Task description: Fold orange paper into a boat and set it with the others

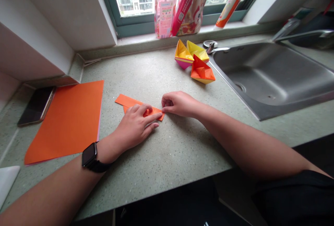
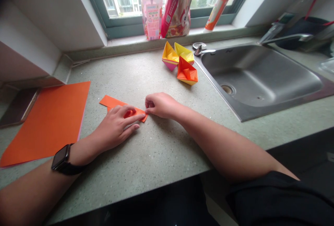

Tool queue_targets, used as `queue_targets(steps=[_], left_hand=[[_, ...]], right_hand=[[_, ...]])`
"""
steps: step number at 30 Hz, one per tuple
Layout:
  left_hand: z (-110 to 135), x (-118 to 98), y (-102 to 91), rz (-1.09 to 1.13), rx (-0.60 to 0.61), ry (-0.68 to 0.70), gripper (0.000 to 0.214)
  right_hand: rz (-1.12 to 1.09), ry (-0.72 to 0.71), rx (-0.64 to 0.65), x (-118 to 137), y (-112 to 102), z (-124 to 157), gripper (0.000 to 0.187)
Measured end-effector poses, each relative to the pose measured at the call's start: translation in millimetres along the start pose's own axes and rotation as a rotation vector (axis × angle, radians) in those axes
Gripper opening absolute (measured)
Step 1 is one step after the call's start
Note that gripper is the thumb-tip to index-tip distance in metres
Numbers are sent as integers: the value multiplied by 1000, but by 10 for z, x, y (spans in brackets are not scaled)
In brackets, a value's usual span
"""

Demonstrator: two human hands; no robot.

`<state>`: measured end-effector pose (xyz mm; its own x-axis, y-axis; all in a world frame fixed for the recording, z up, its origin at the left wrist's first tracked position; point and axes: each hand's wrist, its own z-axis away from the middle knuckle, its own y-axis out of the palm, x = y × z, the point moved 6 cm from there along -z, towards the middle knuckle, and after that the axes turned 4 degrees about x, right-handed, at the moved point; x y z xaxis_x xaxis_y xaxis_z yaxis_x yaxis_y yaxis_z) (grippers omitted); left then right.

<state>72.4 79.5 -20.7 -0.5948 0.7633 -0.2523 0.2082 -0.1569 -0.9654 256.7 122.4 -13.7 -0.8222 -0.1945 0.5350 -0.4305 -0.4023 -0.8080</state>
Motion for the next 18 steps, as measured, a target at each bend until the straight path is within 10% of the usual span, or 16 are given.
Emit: queue_targets(steps=[18], left_hand=[[-8,20,-145,108,-72,17,31]], right_hand=[[15,-19,10,19,23,0,9]])
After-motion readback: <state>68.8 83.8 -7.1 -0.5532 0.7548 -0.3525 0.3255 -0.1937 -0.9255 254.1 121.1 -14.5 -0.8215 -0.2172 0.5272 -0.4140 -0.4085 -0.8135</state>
